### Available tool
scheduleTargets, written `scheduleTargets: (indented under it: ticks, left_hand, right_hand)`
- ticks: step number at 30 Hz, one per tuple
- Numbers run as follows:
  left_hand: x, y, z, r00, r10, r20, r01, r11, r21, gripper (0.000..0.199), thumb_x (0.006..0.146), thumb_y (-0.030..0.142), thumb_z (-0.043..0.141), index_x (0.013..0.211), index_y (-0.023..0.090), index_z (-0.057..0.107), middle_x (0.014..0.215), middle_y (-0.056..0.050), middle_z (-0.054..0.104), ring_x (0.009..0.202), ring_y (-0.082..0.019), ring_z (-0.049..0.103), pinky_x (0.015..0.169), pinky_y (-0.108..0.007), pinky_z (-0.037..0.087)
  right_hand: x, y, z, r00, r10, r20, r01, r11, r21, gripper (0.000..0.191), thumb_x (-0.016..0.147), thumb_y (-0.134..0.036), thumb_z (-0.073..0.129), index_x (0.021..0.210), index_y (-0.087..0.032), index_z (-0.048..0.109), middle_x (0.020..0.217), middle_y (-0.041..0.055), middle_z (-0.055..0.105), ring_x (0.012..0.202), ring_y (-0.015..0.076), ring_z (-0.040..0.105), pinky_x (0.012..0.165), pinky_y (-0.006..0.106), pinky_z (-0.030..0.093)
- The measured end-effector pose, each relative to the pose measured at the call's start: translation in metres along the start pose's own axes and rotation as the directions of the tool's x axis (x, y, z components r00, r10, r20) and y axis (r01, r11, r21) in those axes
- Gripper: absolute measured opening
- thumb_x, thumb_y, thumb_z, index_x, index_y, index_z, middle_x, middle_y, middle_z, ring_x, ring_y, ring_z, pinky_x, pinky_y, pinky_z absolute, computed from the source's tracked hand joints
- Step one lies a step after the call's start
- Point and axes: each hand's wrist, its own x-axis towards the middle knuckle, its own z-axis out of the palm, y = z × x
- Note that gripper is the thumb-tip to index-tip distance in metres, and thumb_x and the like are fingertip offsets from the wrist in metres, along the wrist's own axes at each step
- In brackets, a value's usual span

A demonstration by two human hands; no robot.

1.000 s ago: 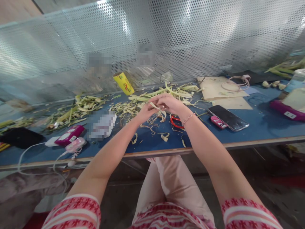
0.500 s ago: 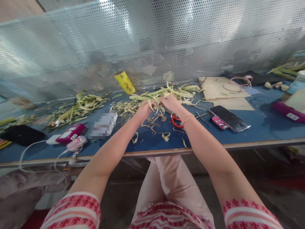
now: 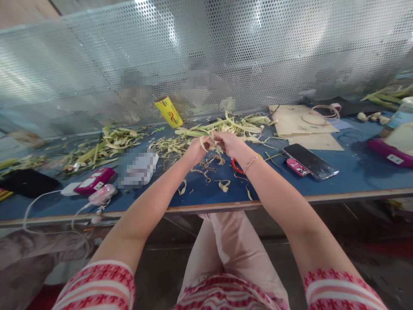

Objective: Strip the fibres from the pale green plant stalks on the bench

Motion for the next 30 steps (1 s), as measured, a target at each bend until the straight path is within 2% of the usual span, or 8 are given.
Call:
scheduleTargets:
  ticks: [7,13,17,23,26,30]
  left_hand:
    - [-0.002,0.002,0.002,1.000,-0.027,0.003,0.027,0.999,0.025,0.027,0.079,0.019,0.055,0.052,0.014,0.056,0.053,0.000,0.054,0.054,-0.009,0.049,0.059,-0.024,0.042]
    - [-0.002,0.000,0.001,0.992,-0.118,0.045,0.114,0.990,0.083,0.024,0.075,0.020,0.058,0.052,0.014,0.053,0.051,0.001,0.052,0.051,-0.008,0.048,0.057,-0.023,0.041]
    - [-0.004,0.002,0.003,0.983,-0.171,0.072,0.168,0.984,0.053,0.019,0.073,0.016,0.055,0.054,0.015,0.052,0.049,0.001,0.052,0.049,-0.008,0.048,0.054,-0.022,0.041]
    - [-0.004,0.003,0.001,0.965,-0.247,0.090,0.244,0.968,0.052,0.021,0.073,0.015,0.055,0.052,0.015,0.052,0.048,0.001,0.050,0.047,-0.008,0.048,0.050,-0.022,0.041]
    - [-0.002,0.004,-0.001,0.961,-0.267,0.073,0.267,0.964,0.016,0.019,0.073,0.017,0.057,0.054,0.016,0.051,0.050,0.001,0.052,0.047,-0.008,0.049,0.050,-0.022,0.042]
    - [-0.001,0.005,-0.002,0.955,-0.294,0.044,0.296,0.954,-0.046,0.019,0.075,0.017,0.054,0.057,0.017,0.050,0.053,0.001,0.052,0.049,-0.009,0.050,0.053,-0.024,0.045]
  right_hand:
    - [-0.010,-0.004,0.002,0.998,-0.051,0.027,0.049,0.996,0.073,0.011,0.080,-0.022,0.065,0.071,-0.021,0.059,0.061,-0.0012,0.062,0.058,0.0103,0.054,0.054,0.025,0.042]
    - [-0.008,-0.011,0.000,1.000,0.001,-0.015,0.003,0.974,0.226,0.016,0.089,-0.021,0.052,0.075,-0.021,0.059,0.070,0.0001,0.065,0.063,0.0102,0.056,0.060,0.025,0.046]
    - [-0.010,-0.014,-0.002,0.999,0.037,0.033,-0.044,0.965,0.259,0.015,0.090,-0.022,0.049,0.079,-0.021,0.059,0.076,0.0021,0.068,0.068,0.0122,0.060,0.063,0.027,0.049]
    - [-0.015,-0.018,-0.001,0.999,0.032,-0.008,-0.028,0.956,0.291,0.024,0.095,-0.025,0.041,0.082,-0.019,0.060,0.078,0.0026,0.068,0.071,0.0112,0.062,0.061,0.025,0.049]
    - [-0.013,-0.016,-0.003,1.000,-0.011,-0.003,0.012,0.963,0.268,0.014,0.092,-0.022,0.049,0.085,-0.020,0.061,0.080,0.0025,0.068,0.073,0.0115,0.063,0.064,0.026,0.050]
    - [-0.012,-0.010,-0.003,0.990,-0.144,-0.008,0.143,0.972,0.188,0.006,0.085,-0.013,0.058,0.086,-0.019,0.061,0.086,0.0024,0.069,0.076,0.0102,0.065,0.068,0.024,0.051]
